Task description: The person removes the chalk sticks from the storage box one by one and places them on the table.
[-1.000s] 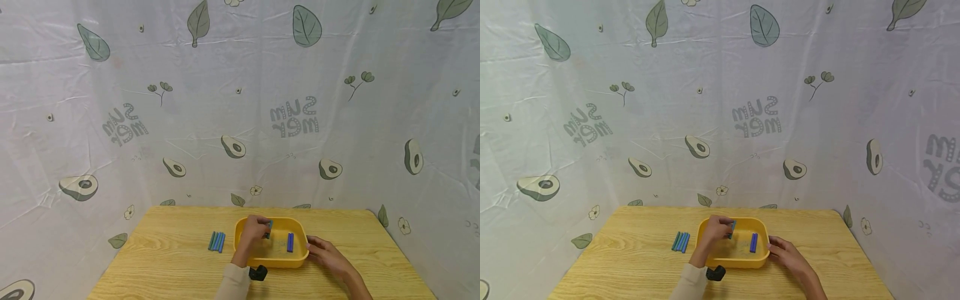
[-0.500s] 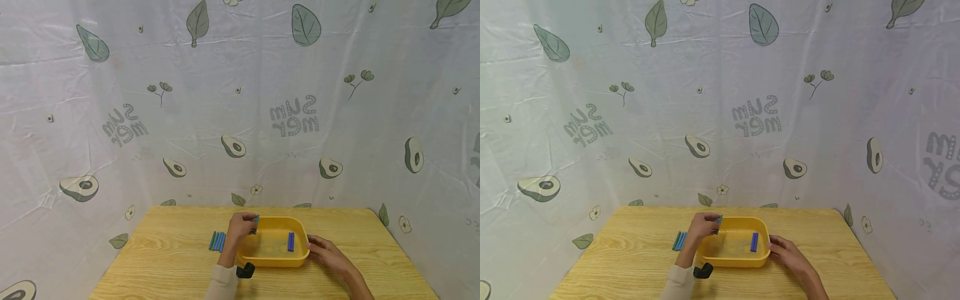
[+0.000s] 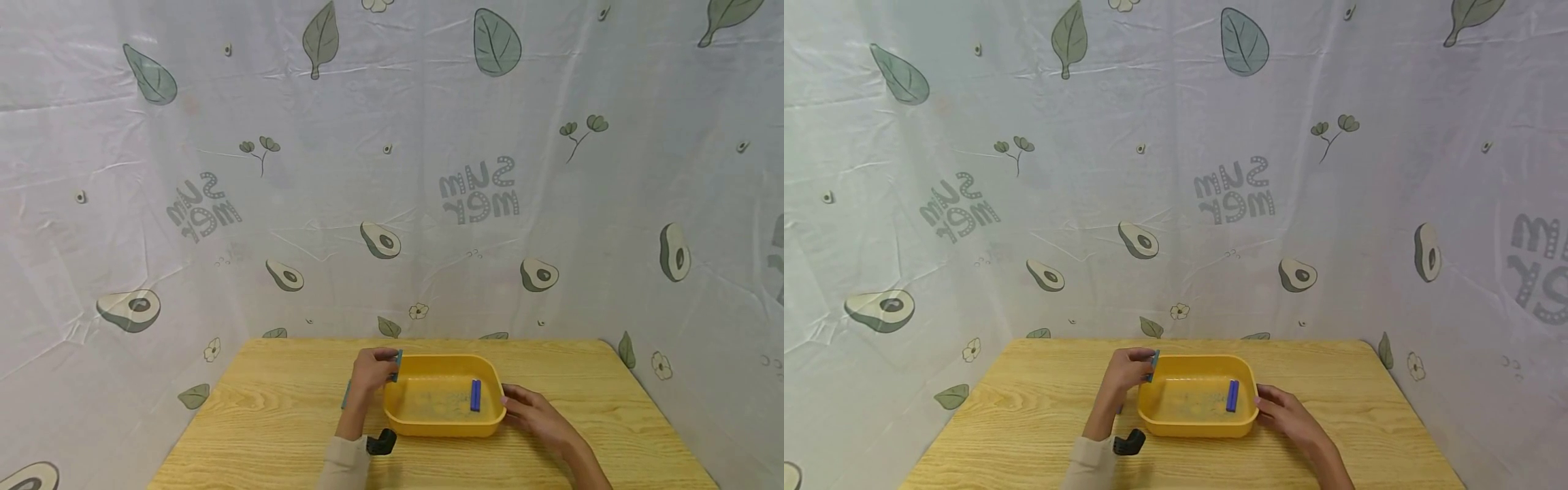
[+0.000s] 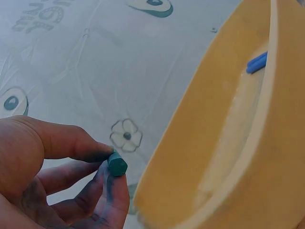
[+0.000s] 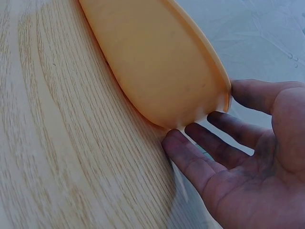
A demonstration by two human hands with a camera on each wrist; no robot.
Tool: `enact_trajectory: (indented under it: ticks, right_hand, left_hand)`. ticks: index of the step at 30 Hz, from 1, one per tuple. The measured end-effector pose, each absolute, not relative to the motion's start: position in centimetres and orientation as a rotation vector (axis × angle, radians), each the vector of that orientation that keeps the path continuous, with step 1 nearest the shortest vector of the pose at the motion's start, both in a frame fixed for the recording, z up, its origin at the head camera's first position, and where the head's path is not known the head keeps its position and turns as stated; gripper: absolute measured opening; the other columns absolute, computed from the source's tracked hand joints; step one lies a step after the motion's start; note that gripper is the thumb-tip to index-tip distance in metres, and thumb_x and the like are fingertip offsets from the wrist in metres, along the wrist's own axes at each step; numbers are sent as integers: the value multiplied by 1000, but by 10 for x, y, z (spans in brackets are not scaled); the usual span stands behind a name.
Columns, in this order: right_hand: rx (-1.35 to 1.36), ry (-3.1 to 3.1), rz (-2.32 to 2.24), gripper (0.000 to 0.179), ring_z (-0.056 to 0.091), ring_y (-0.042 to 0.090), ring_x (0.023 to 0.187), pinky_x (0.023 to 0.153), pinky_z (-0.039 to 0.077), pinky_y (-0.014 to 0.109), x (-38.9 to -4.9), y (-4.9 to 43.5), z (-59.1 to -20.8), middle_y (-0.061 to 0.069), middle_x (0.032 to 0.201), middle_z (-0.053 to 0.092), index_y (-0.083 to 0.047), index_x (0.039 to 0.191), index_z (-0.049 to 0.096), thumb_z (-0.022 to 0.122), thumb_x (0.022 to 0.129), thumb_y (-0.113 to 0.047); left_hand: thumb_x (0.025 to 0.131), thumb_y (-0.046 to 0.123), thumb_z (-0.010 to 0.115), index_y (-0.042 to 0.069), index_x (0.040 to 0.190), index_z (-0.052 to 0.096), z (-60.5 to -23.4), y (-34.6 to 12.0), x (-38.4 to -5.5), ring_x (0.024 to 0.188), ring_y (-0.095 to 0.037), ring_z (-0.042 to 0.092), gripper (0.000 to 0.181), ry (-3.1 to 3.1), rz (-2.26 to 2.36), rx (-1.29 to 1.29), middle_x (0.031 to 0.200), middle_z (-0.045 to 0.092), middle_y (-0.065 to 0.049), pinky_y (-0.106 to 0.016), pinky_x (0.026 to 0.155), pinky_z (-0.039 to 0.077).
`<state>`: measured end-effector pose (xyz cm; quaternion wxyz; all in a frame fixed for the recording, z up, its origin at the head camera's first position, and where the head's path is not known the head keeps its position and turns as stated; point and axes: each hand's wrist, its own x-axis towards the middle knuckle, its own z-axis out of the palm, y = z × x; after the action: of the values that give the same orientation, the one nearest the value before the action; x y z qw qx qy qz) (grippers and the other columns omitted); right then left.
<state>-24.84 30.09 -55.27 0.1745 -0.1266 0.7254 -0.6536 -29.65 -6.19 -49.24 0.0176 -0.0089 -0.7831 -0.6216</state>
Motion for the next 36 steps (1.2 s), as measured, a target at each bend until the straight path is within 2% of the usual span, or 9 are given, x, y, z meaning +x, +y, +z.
enact_trajectory:
  ticks: [9, 24, 30, 36]
  right_hand:
    - [-369, 2054, -1849, 72, 51, 46, 148, 111, 57, 42, -248, 301, -553, 43, 166, 27, 17, 164, 17, 46, 117, -29]
    - [-373, 2057, -1826, 71, 52, 46, 147, 112, 56, 43, -248, 301, -552, 42, 166, 27, 17, 164, 18, 46, 117, -28]
    - [-352, 2063, -1826, 73, 55, 41, 146, 111, 57, 40, -249, 301, -552, 41, 166, 28, 17, 164, 19, 47, 117, -31]
    - [-348, 2070, -1819, 73, 54, 43, 146, 111, 57, 41, -249, 302, -553, 41, 167, 28, 16, 164, 20, 47, 116, -32]
  left_hand:
    - [87, 0, 72, -4, 123, 77, -499, -93, -301, 82, -21, 72, 36, -2453, -1885, 38, 106, 75, -17, -43, 79, 66]
    - [89, -5, 66, -11, 127, 72, -515, -140, -298, 87, -28, 71, 38, -2411, -1866, 90, 115, 74, -27, -42, 76, 63]
    - [88, -6, 67, -11, 125, 73, -524, -152, -299, 88, -23, 72, 38, -2429, -1813, 156, 116, 75, -28, -38, 75, 63]
    - [88, -6, 68, -11, 124, 74, -532, -157, -302, 82, -21, 72, 37, -2462, -1771, 194, 116, 76, -28, -34, 67, 60]
